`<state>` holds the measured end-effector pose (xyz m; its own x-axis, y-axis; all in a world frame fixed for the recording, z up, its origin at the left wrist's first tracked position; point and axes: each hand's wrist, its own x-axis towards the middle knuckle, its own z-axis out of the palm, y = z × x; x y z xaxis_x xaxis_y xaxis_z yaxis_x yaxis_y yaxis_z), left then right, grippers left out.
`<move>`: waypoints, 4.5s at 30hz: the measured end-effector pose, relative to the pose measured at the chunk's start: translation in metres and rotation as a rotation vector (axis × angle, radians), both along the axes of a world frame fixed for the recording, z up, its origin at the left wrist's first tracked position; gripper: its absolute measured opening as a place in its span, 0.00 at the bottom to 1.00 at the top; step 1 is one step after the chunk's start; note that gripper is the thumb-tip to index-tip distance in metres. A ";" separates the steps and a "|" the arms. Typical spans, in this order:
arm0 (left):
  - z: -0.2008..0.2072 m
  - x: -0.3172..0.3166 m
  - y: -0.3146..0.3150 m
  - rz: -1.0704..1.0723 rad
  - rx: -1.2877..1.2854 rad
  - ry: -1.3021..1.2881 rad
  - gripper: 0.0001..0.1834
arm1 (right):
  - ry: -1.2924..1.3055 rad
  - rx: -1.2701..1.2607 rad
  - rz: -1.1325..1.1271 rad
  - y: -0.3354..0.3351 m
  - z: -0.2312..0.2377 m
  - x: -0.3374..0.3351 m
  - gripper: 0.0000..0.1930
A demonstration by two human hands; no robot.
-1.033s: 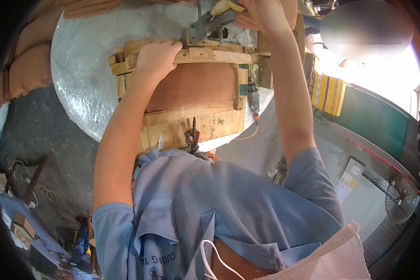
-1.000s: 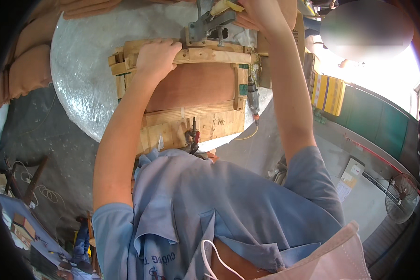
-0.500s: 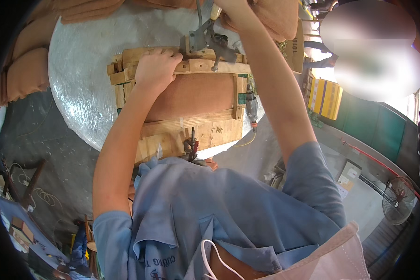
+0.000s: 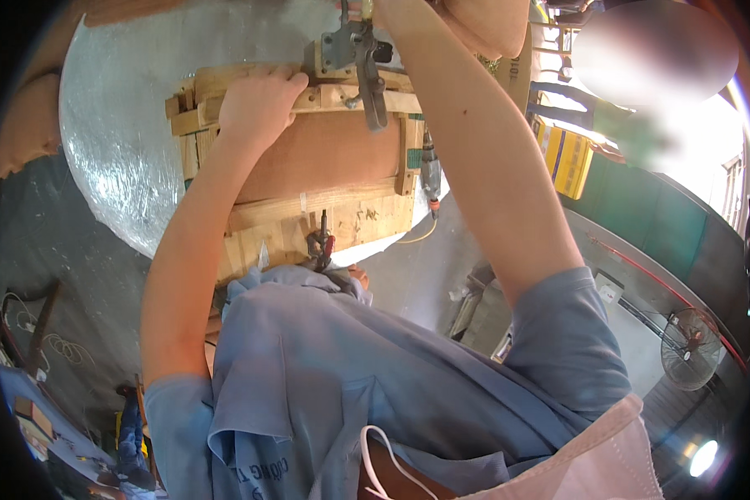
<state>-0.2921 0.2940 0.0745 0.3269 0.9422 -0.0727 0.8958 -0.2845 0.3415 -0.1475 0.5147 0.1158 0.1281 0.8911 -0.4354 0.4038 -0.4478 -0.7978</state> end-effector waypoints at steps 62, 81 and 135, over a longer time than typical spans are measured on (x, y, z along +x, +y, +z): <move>-0.021 0.019 -0.005 0.026 0.103 0.061 0.25 | -0.125 0.509 0.031 -0.017 -0.005 -0.002 0.12; 0.005 0.023 0.013 -0.027 -0.051 0.097 0.26 | 0.123 -0.321 -0.053 0.001 0.003 0.000 0.20; -0.068 0.002 -0.065 1.497 -0.213 0.042 0.34 | -0.764 0.124 -0.461 -0.229 -0.122 0.230 0.10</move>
